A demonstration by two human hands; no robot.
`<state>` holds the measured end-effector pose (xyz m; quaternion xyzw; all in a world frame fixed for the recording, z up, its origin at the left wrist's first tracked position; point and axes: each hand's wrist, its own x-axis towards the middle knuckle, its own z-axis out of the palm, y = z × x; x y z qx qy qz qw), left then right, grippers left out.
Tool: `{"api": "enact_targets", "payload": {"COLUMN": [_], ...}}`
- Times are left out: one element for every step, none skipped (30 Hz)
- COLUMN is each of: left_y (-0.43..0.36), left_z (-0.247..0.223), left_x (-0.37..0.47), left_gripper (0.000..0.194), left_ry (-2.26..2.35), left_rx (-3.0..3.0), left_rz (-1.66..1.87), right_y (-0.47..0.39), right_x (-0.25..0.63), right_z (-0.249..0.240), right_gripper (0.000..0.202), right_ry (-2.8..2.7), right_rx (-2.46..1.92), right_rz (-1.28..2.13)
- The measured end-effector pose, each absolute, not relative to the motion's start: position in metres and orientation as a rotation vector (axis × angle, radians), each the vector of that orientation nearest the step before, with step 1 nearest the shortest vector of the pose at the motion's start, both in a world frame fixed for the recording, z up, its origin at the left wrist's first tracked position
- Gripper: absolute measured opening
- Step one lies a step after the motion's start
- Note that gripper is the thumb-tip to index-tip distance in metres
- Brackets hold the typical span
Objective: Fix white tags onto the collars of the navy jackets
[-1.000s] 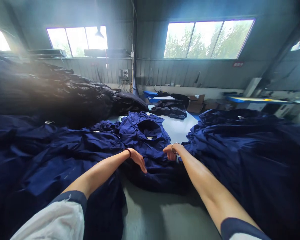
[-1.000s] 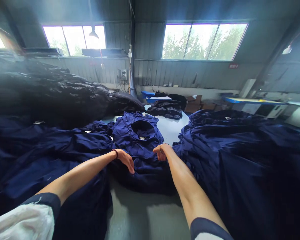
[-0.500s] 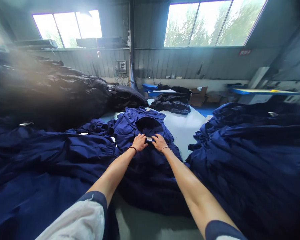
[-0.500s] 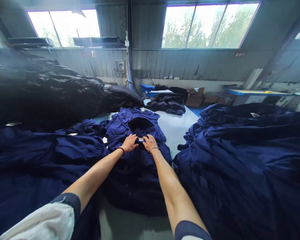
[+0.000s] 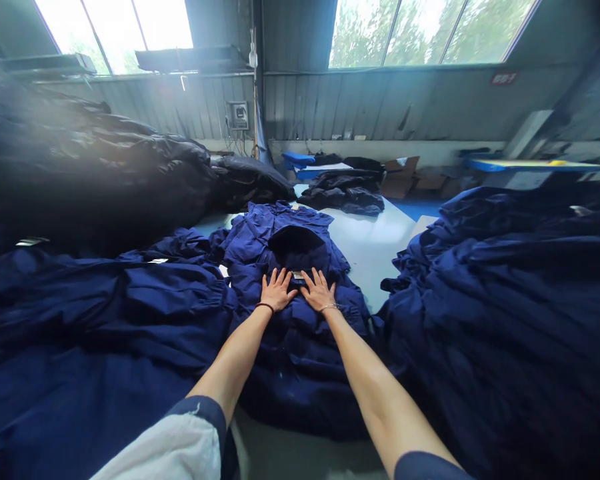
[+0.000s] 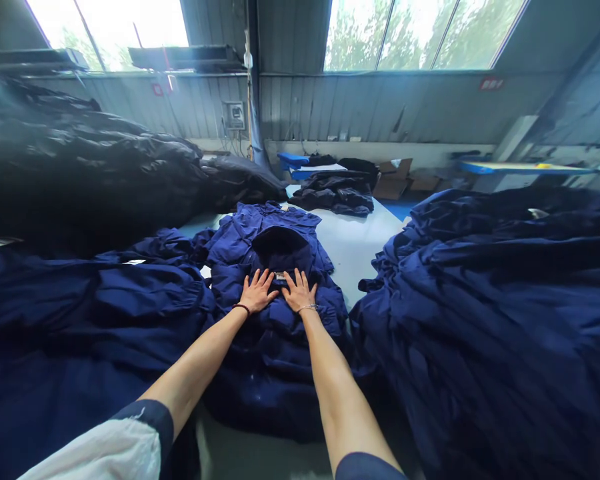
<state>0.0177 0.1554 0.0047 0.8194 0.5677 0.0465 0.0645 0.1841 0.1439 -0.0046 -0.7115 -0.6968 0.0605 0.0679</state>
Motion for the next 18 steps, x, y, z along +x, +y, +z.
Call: {"api": "enact_targets", "payload": {"left_y": [0.148,0.139,0.130,0.120,0.110,0.100,0.090,0.080,0.071,0.062,0.053,0.045,0.037,0.030,0.024,0.018,0.013,0.009], "left_z": [0.006,0.006,0.007,0.008,0.009,0.009,0.010,0.010,0.010,0.010,0.010,0.010,0.010,0.010,0.010,0.009,0.009,0.010], "left_x": [0.017,0.016,0.014,0.013,0.013,0.012,0.011,0.011,0.010,0.010,0.009,0.009,0.009,0.008,0.008,0.008,0.007,0.007], "left_gripper": [0.068,0.068,0.068,0.067,0.067,0.067,0.066,0.066,0.066,0.065,0.065,0.065,0.066,0.066,0.066,0.066,0.065,0.065], "left_ry": [1.716,1.717,1.717,1.717,1.718,1.720,1.720,1.718,1.712,1.704,1.697,1.692,1.690,1.691,1.693,1.695,1.695,1.690], "left_rx": [2.467,2.461,2.456,2.451,2.447,2.443,2.440,2.437,2.433,2.429,2.423,2.416,2.408,2.401,2.395,2.391,2.390,2.392], "left_rz": [0.132,0.125,0.119,0.113,0.108,0.103,0.099,0.096,0.095,0.095,0.095,0.094,0.091,0.086,0.080,0.073,0.065,0.056], "right_y": [0.137,0.129,0.120,0.111,0.101,0.092,0.082,0.073,0.064,0.055,0.046,0.038,0.031,0.025,0.019,0.015,0.012,0.010], "right_x": [0.183,0.182,0.181,0.180,0.179,0.178,0.177,0.177,0.176,0.176,0.176,0.176,0.176,0.176,0.176,0.175,0.174,0.173], "right_z": [-0.004,-0.004,-0.004,-0.004,-0.004,-0.004,-0.004,-0.004,-0.004,-0.004,-0.004,-0.004,-0.004,-0.003,-0.003,-0.002,0.000,0.002], "right_gripper": [0.058,0.058,0.058,0.058,0.057,0.057,0.057,0.057,0.058,0.058,0.059,0.060,0.059,0.058,0.055,0.053,0.051,0.050], "right_ry": [-2.103,-2.104,-2.104,-2.103,-2.103,-2.104,-2.105,-2.106,-2.106,-2.104,-2.099,-2.090,-2.075,-2.051,-2.017,-1.972,-1.916,-1.859], "right_rx": [-2.141,-2.137,-2.134,-2.130,-2.125,-2.121,-2.117,-2.117,-2.119,-2.123,-2.125,-2.126,-2.123,-2.120,-2.117,-2.119,-2.128,-2.143], "right_rz": [0.180,0.181,0.184,0.189,0.197,0.207,0.216,0.225,0.232,0.240,0.248,0.258,0.271,0.285,0.299,0.312,0.322,0.329]}}
